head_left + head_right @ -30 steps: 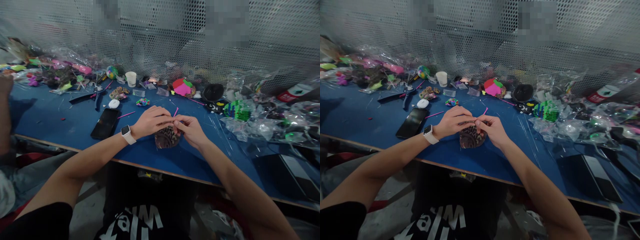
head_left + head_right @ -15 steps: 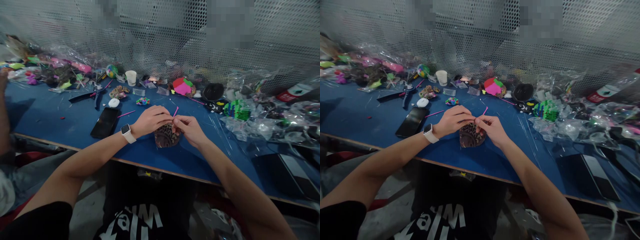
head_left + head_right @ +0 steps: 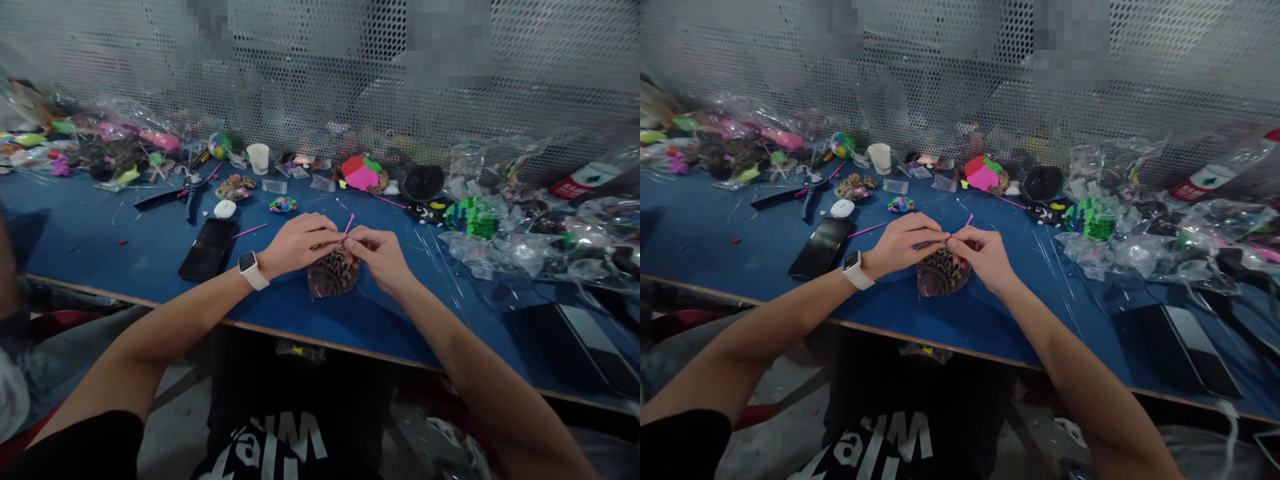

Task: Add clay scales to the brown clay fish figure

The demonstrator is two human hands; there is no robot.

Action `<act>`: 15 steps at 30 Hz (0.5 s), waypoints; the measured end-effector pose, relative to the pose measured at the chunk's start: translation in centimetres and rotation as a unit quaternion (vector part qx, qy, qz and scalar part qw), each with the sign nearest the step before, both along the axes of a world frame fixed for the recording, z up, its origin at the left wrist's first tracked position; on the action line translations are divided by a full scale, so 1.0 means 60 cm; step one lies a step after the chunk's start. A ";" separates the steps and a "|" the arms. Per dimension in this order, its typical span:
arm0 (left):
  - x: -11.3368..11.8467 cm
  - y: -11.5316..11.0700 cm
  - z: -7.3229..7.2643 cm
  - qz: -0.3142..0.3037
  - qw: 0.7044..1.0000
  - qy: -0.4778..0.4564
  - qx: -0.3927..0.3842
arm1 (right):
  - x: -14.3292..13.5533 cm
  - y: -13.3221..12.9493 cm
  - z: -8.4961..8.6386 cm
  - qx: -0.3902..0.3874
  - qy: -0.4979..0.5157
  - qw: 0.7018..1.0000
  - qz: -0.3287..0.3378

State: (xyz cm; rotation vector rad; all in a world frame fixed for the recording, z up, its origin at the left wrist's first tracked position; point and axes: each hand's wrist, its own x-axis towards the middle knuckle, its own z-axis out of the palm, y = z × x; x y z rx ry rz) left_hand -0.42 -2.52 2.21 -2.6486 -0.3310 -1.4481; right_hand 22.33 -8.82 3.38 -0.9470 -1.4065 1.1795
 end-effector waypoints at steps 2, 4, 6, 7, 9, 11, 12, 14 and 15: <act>0.000 -0.001 0.001 0.004 1.000 0.003 -0.002 | -0.001 -0.001 0.000 0.003 0.003 1.000 -0.007; -0.001 -0.002 0.002 0.005 1.000 0.007 -0.001 | -0.002 -0.002 0.001 -0.015 0.003 1.000 -0.004; -0.002 -0.002 0.003 0.000 1.000 0.002 0.006 | -0.002 -0.003 0.003 -0.037 -0.005 0.999 0.004; -0.002 -0.002 0.003 -0.004 1.000 -0.002 0.008 | -0.002 -0.003 0.003 -0.044 -0.011 0.999 0.008; -0.002 -0.001 0.003 -0.009 1.000 -0.005 0.001 | 0.000 -0.001 0.002 -0.040 -0.019 0.999 0.013; -0.001 0.000 0.002 -0.008 1.000 0.001 -0.015 | 0.001 0.000 -0.001 -0.024 -0.015 1.000 0.008; -0.001 0.001 0.001 -0.006 1.000 0.004 -0.022 | 0.001 0.001 -0.002 -0.017 -0.008 1.000 0.004; -0.001 0.002 0.000 -0.006 1.000 0.004 -0.023 | 0.002 0.002 -0.003 -0.015 0.002 1.000 0.001; -0.001 0.002 0.000 -0.009 1.000 0.000 -0.017 | 0.002 0.002 -0.003 -0.018 0.004 1.000 0.003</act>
